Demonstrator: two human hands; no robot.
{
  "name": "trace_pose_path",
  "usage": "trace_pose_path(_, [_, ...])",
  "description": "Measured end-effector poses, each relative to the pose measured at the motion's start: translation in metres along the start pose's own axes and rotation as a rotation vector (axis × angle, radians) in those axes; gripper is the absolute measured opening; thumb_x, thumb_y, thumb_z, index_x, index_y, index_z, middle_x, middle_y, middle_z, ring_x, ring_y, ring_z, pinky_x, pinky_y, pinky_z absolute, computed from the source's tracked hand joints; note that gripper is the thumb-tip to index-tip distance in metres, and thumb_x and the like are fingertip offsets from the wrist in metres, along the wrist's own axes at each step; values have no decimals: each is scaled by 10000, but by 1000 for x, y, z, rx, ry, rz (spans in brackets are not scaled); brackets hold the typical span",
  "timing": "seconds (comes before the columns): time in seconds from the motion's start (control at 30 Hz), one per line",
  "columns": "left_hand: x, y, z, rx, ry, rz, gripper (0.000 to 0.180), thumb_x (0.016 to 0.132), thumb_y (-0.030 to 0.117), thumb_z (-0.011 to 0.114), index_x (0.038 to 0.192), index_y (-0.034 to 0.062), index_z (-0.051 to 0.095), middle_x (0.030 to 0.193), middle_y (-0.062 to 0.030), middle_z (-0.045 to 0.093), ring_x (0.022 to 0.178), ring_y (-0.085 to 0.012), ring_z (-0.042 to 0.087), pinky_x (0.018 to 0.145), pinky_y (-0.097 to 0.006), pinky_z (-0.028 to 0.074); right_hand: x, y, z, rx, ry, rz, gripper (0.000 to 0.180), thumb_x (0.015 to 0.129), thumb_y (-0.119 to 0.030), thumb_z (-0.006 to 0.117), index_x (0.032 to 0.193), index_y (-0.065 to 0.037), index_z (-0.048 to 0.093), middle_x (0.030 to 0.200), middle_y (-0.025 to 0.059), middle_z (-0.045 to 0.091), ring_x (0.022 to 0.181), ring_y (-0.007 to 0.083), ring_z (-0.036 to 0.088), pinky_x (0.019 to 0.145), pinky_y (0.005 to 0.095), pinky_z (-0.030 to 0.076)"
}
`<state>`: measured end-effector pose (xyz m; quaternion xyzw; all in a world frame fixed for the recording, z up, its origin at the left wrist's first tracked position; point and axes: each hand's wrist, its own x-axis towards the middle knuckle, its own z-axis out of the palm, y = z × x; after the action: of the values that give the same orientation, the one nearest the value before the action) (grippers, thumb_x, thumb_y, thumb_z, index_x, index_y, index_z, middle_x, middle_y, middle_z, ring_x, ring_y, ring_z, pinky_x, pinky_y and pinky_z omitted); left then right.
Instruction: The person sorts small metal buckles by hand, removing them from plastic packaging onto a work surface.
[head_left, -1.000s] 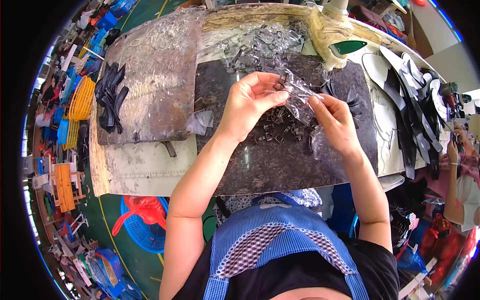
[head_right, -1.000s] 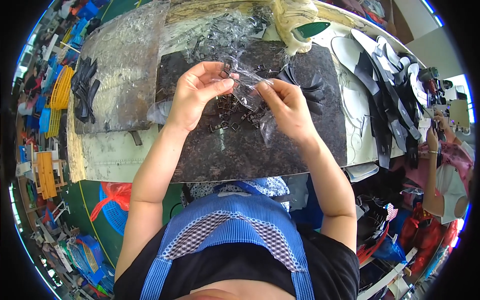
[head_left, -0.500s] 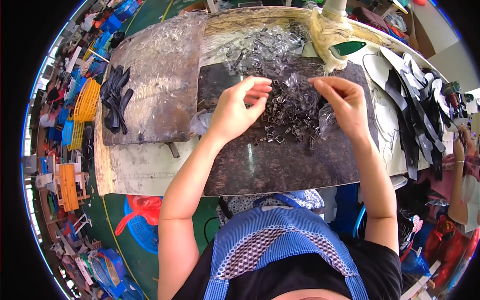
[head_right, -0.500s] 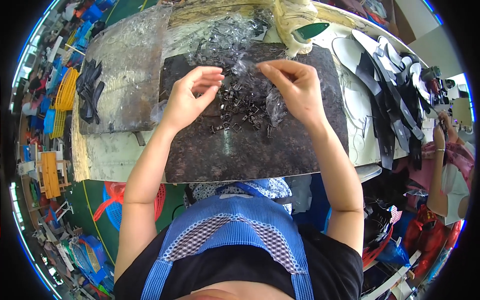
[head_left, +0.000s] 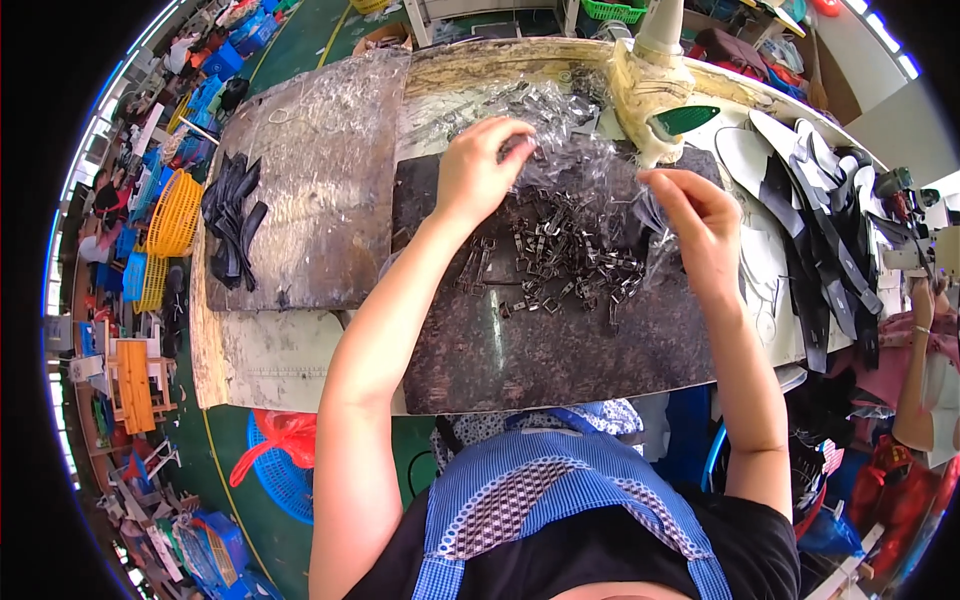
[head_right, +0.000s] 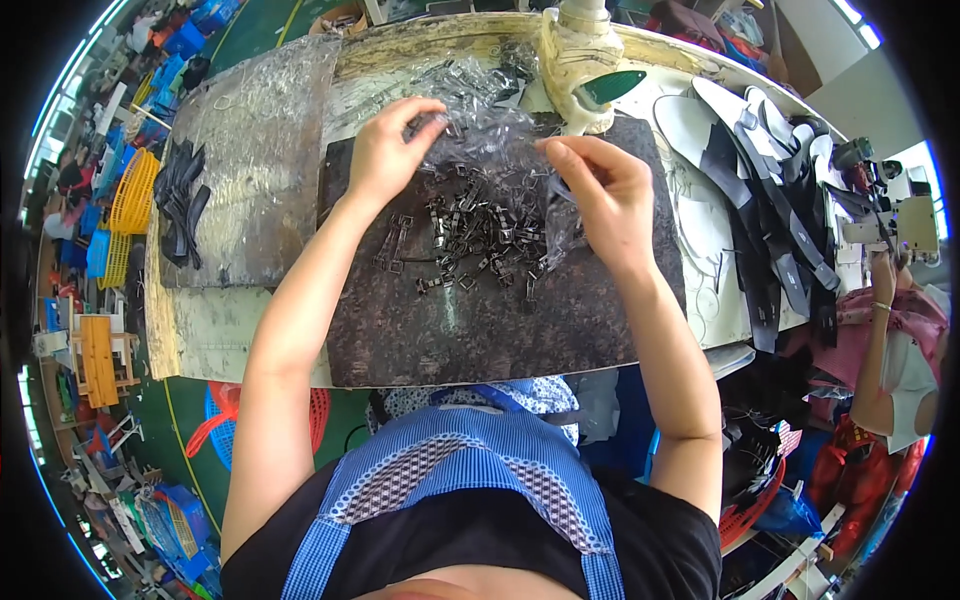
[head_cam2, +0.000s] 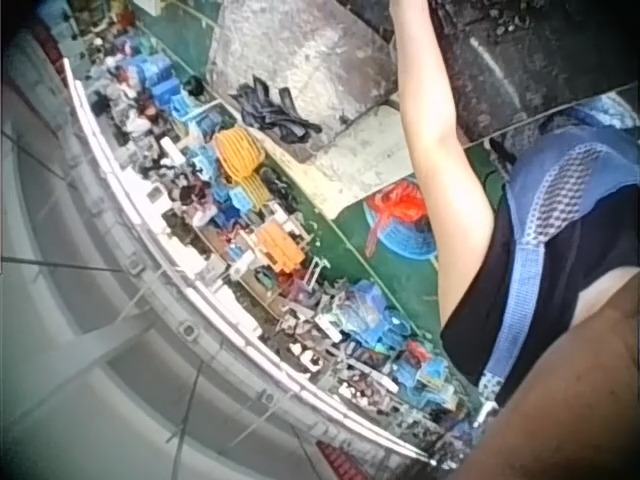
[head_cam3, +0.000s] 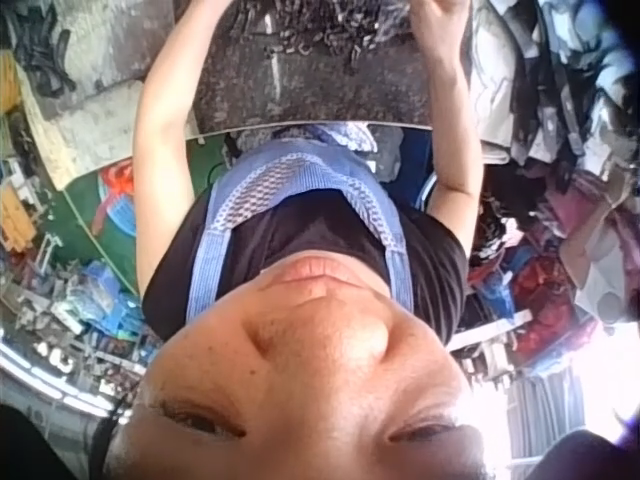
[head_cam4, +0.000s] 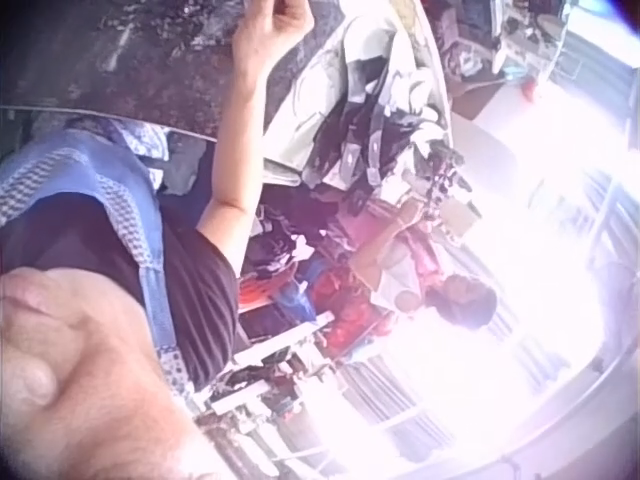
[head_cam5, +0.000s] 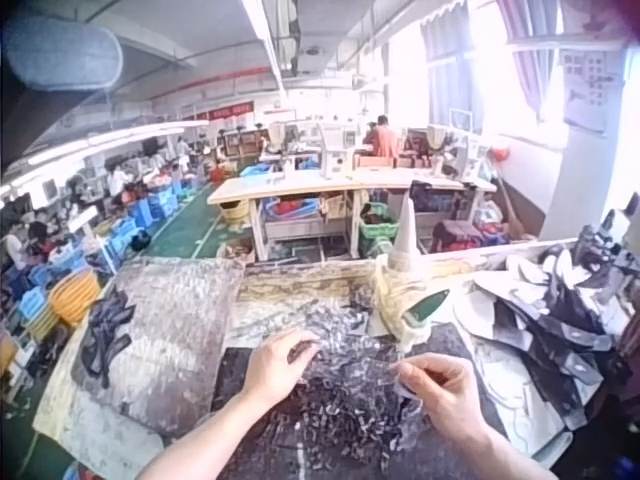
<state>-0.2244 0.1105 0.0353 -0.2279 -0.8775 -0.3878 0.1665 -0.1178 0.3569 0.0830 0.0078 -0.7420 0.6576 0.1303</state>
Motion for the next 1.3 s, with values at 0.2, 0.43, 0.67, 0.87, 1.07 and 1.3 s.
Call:
trace_pose_path(0.2, [-1,-12,-21,-741,184,-294,188,1016,169,602,1106,6,628,1008,-69,715,912,-125,680,728,-276,587,14,3,6,191,52,181,171,929,-152,632,786,-73,580,817,-35,603,708,40,499,635,198,368])
trace_pose_path(0.43, [-20,7,-36,-1329,41,-513,223,1036,224,556,1186,72,622,1131,-122,701,998,-191,704,797,-278,599,18,-3,26,232,-332,312,376,954,-233,677,1245,-42,535,1066,88,677,731,78,562,640,235,450])
trace_pose_path(0.67, [-44,46,-28,-887,-180,-333,299,1053,270,532,1213,45,649,1118,-93,716,993,-156,697,814,-283,572,21,-4,39,-21,-233,33,548,914,-408,717,1285,-22,603,1005,32,621,713,52,489,642,219,416])
trace_pose_path(0.87, [-60,53,-30,-448,-258,-105,317,1032,248,568,1150,-20,688,990,-111,740,900,-191,709,771,-318,561,4,-5,18,-337,-352,-48,422,851,-287,799,1192,-57,705,1009,31,625,752,74,483,658,243,416])
trace_pose_path(1.07, [-53,59,-24,-7,-172,373,248,950,242,661,1088,48,730,959,-142,734,849,-307,720,711,-381,578,-6,-13,15,-309,-396,-47,209,896,-181,754,1060,-52,772,995,28,641,791,70,526,657,225,420])
trace_pose_path(1.3, [-24,-10,-18,448,41,122,372,892,326,722,1184,99,681,1173,-82,660,1233,-256,540,1081,-423,399,-5,-10,12,-77,-255,50,240,978,-186,670,1120,-8,747,1002,21,597,829,65,517,684,228,416])
